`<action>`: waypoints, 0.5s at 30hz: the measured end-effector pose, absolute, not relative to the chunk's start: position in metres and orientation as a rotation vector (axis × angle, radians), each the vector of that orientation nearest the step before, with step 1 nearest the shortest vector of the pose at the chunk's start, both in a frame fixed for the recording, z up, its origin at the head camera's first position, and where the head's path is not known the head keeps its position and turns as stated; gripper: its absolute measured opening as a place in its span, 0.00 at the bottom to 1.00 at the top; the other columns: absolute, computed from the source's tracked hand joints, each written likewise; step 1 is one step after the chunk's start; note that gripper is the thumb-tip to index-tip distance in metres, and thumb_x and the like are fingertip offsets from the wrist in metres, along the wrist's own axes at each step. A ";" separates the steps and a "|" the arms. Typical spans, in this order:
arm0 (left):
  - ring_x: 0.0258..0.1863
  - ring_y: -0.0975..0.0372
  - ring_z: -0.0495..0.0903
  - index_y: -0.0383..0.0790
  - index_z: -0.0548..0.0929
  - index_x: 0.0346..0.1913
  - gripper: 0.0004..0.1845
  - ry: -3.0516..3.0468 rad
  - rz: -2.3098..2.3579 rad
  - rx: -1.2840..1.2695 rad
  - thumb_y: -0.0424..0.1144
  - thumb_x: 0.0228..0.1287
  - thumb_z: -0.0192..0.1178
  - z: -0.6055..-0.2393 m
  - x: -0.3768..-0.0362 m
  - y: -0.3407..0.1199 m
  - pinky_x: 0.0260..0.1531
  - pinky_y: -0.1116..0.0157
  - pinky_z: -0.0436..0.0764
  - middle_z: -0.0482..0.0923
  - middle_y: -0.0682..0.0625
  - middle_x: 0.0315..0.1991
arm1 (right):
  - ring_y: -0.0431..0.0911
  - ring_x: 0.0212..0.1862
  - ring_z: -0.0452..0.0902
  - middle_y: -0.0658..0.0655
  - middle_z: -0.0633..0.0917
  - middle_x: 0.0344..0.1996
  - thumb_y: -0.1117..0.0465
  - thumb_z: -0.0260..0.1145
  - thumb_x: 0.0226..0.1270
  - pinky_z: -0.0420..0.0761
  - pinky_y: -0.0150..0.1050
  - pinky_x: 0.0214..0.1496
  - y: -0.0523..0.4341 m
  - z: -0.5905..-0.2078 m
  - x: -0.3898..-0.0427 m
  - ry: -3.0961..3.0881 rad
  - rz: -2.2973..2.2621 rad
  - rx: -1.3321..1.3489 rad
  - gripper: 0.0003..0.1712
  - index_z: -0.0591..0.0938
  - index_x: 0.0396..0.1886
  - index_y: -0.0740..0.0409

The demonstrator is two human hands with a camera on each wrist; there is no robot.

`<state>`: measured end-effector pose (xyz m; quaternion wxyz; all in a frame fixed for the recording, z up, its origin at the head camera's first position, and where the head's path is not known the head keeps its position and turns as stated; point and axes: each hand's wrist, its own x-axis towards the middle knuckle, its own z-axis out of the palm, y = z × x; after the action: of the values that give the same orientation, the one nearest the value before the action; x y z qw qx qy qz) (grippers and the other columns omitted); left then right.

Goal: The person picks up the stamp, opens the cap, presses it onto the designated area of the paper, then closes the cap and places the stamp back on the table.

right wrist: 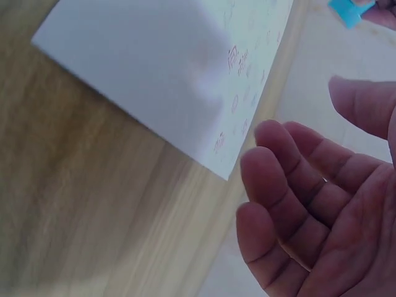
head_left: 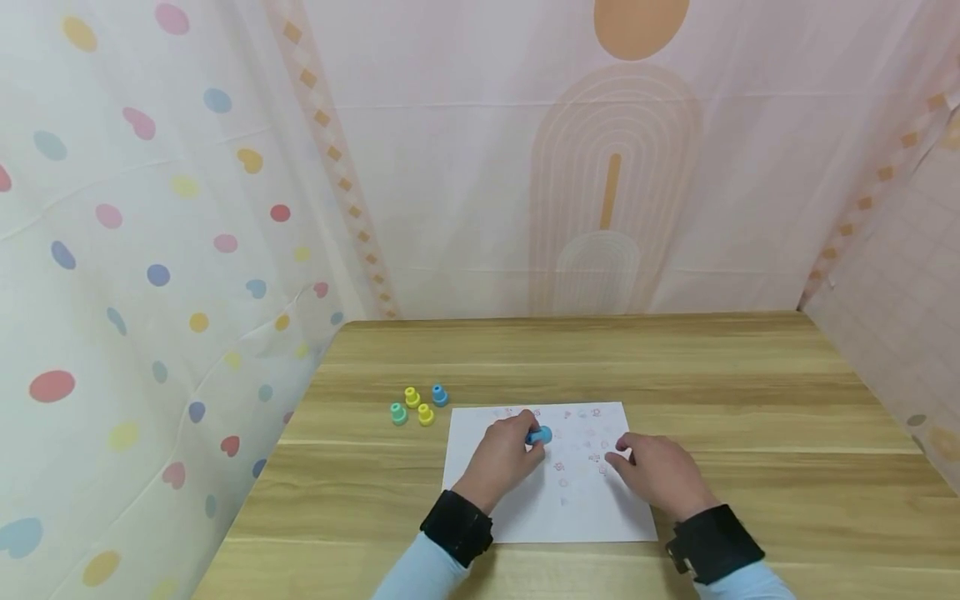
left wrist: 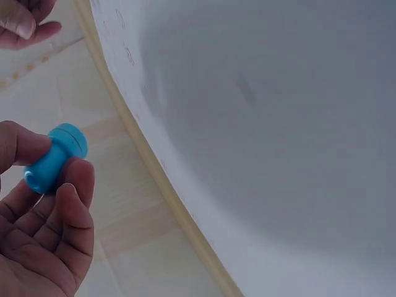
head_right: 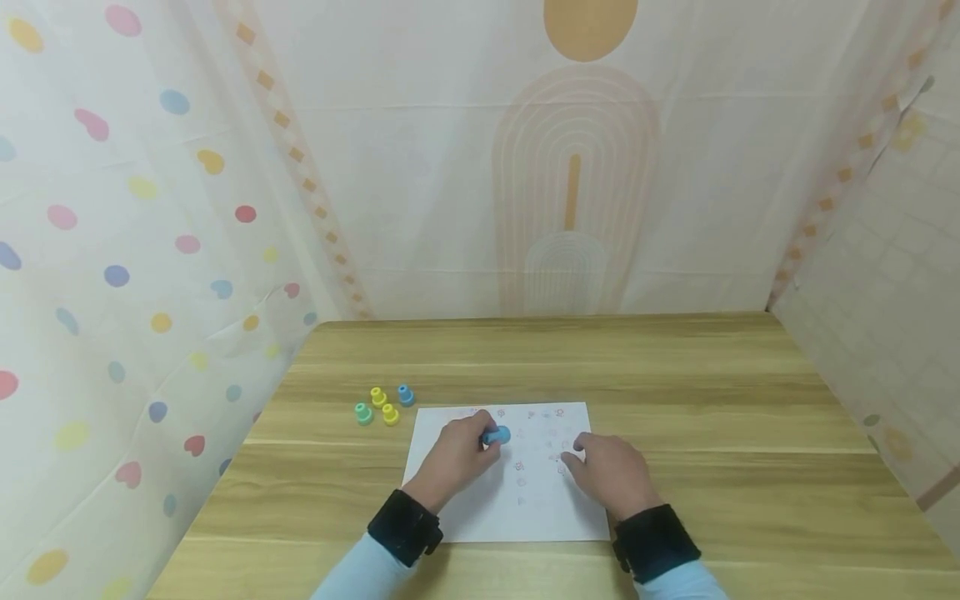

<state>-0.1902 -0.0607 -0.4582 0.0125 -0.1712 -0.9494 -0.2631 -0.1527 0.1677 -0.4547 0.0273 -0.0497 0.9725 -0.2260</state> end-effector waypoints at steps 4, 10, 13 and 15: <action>0.27 0.66 0.72 0.41 0.79 0.41 0.07 -2.906 -0.915 -0.593 0.36 0.65 0.67 -0.458 -0.188 -0.056 0.30 0.73 0.76 0.79 0.55 0.32 | 0.45 0.25 0.70 0.50 0.79 0.22 0.54 0.68 0.68 0.72 0.38 0.28 0.164 -0.455 -0.154 3.006 -0.750 -0.138 0.17 0.84 0.47 0.62; 0.29 0.66 0.72 0.41 0.80 0.44 0.08 -2.863 -1.005 -0.655 0.37 0.66 0.66 -0.461 -0.185 -0.049 0.34 0.72 0.77 0.79 0.55 0.33 | 0.45 0.26 0.71 0.50 0.78 0.22 0.56 0.65 0.71 0.72 0.38 0.28 0.157 -0.451 -0.157 2.958 -0.899 -0.113 0.15 0.84 0.49 0.61; 0.30 0.66 0.73 0.41 0.80 0.45 0.08 -2.836 -1.036 -0.703 0.37 0.67 0.66 -0.463 -0.184 -0.045 0.36 0.72 0.78 0.79 0.55 0.35 | 0.45 0.28 0.71 0.50 0.79 0.24 0.56 0.63 0.73 0.73 0.38 0.30 0.153 -0.449 -0.158 2.904 -1.000 -0.103 0.15 0.83 0.50 0.61; 0.31 0.67 0.73 0.41 0.80 0.45 0.08 -2.813 -1.048 -0.742 0.36 0.66 0.66 -0.464 -0.183 -0.042 0.36 0.72 0.78 0.80 0.55 0.36 | 0.45 0.30 0.72 0.50 0.80 0.27 0.55 0.61 0.75 0.73 0.39 0.31 0.151 -0.449 -0.159 2.864 -1.067 -0.095 0.16 0.83 0.51 0.62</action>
<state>-0.1832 -0.0422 -0.4645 0.0246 -0.2398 -0.9094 -0.3389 -0.1590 0.1513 -0.4487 0.0418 -0.0310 0.9359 -0.3485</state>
